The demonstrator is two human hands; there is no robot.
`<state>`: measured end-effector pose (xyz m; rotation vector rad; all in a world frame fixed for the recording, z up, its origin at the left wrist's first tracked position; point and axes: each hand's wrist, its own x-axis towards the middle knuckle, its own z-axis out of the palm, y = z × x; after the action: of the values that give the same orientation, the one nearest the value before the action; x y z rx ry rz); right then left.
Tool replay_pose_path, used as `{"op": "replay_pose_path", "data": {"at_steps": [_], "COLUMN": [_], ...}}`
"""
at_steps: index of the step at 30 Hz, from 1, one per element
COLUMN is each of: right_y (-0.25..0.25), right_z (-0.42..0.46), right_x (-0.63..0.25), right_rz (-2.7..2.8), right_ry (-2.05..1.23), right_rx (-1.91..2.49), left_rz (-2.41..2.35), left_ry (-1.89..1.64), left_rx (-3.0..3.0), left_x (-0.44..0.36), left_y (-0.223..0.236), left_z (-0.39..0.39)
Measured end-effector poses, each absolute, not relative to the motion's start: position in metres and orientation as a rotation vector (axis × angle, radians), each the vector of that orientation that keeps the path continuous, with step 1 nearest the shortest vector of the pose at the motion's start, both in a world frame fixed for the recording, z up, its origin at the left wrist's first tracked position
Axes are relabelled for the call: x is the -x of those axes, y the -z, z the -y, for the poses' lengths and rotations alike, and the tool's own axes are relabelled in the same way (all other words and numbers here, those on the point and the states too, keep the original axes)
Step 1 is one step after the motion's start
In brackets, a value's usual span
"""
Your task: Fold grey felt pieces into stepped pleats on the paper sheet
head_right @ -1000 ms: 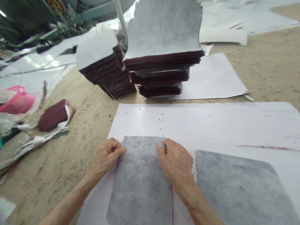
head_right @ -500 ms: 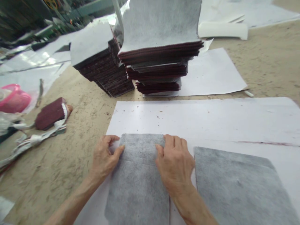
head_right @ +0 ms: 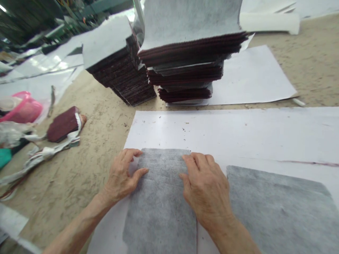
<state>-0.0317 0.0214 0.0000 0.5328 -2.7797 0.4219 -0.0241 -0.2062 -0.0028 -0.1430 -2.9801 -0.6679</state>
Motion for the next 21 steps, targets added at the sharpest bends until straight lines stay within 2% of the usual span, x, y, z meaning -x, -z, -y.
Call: {"op": "replay_pose_path", "data": {"at_steps": [11,21], "right_y": [0.009,0.017], "right_z": [-0.021,-0.019], "right_x": [0.029,0.022], "right_rz": [2.899,3.044], "right_ry": [-0.461,-0.879], "right_rx": [-0.403,-0.147], "left_rz": [2.983,3.129], "left_ry": [0.777,0.93], "left_rx": [0.216,-0.128], "left_x": [0.023,0.025], "left_y": [0.007,0.0], "left_z": [0.206,0.209]}}
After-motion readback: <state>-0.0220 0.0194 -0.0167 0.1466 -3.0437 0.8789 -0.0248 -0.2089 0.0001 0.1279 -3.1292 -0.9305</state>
